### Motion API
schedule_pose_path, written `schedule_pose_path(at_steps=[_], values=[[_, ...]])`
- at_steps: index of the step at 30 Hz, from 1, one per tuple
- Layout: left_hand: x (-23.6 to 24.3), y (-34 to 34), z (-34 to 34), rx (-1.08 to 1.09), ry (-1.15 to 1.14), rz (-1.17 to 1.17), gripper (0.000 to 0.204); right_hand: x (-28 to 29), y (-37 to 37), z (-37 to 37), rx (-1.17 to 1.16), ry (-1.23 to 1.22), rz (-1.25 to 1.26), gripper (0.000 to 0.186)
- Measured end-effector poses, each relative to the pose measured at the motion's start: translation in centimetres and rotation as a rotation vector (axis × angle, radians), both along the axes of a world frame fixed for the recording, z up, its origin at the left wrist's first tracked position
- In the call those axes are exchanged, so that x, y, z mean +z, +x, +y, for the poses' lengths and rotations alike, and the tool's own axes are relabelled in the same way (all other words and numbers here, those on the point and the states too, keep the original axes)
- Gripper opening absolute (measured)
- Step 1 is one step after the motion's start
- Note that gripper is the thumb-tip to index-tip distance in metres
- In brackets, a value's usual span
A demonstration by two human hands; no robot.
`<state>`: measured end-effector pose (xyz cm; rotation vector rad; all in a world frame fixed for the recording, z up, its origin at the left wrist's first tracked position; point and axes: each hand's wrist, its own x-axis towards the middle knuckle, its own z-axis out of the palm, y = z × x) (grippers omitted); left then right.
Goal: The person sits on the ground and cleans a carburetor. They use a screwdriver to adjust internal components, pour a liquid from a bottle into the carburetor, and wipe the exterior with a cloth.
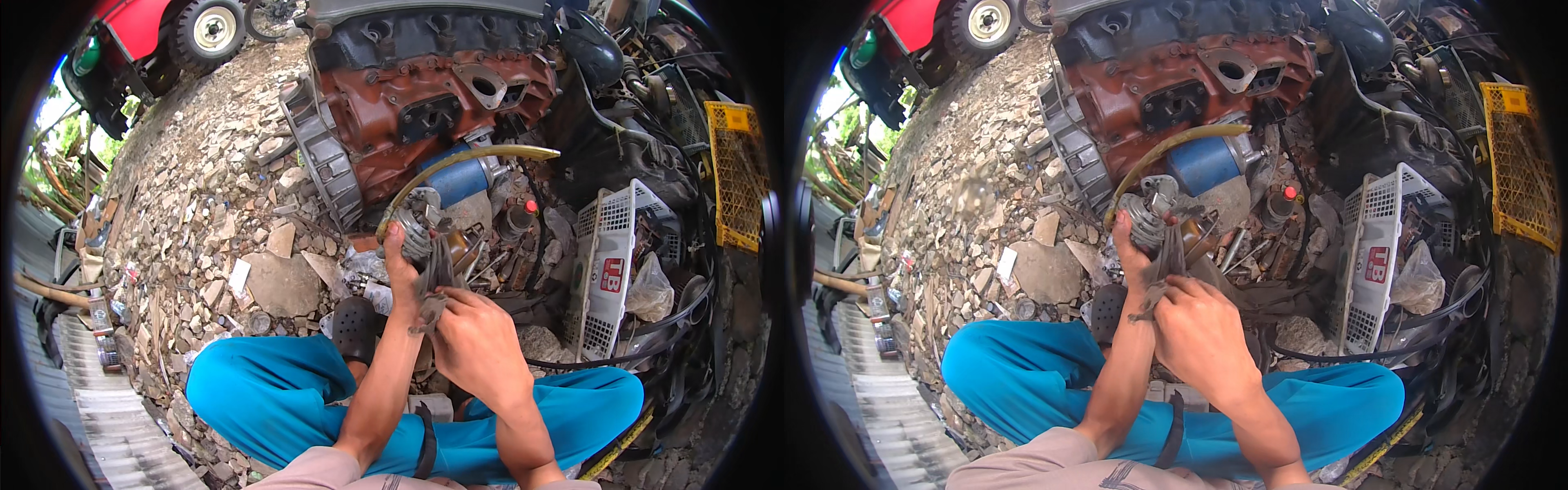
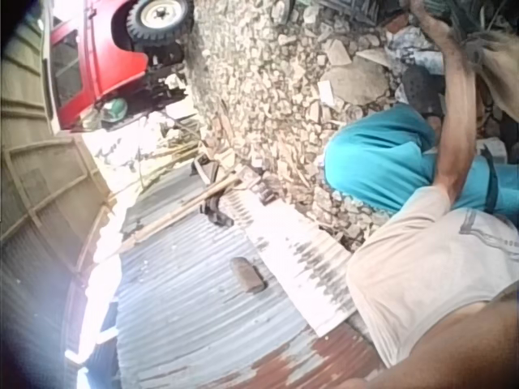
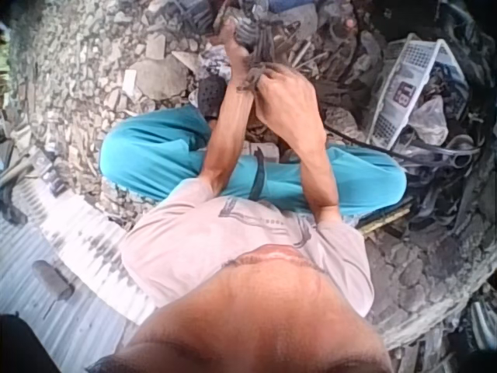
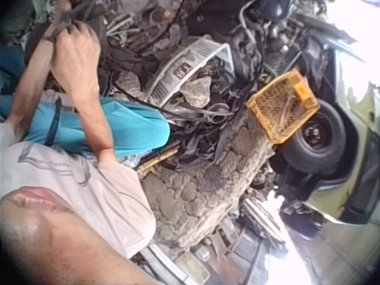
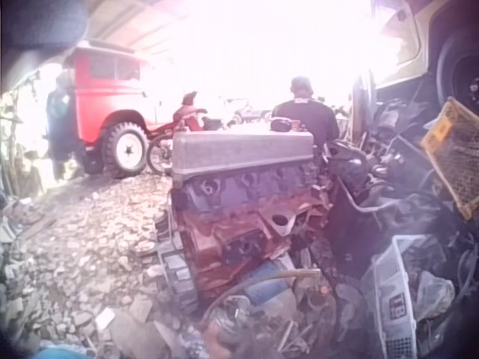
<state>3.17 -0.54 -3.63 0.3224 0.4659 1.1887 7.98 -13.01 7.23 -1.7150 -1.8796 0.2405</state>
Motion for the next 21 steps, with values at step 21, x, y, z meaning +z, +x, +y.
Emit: schedule_pose_path(at_steps=[21], values=[[-2.1,-1.7,3.5,0.172,-0.053,0.125,0.048,3.9,4.2,-3.6,0.362,-0.004,0.489,0.006]])
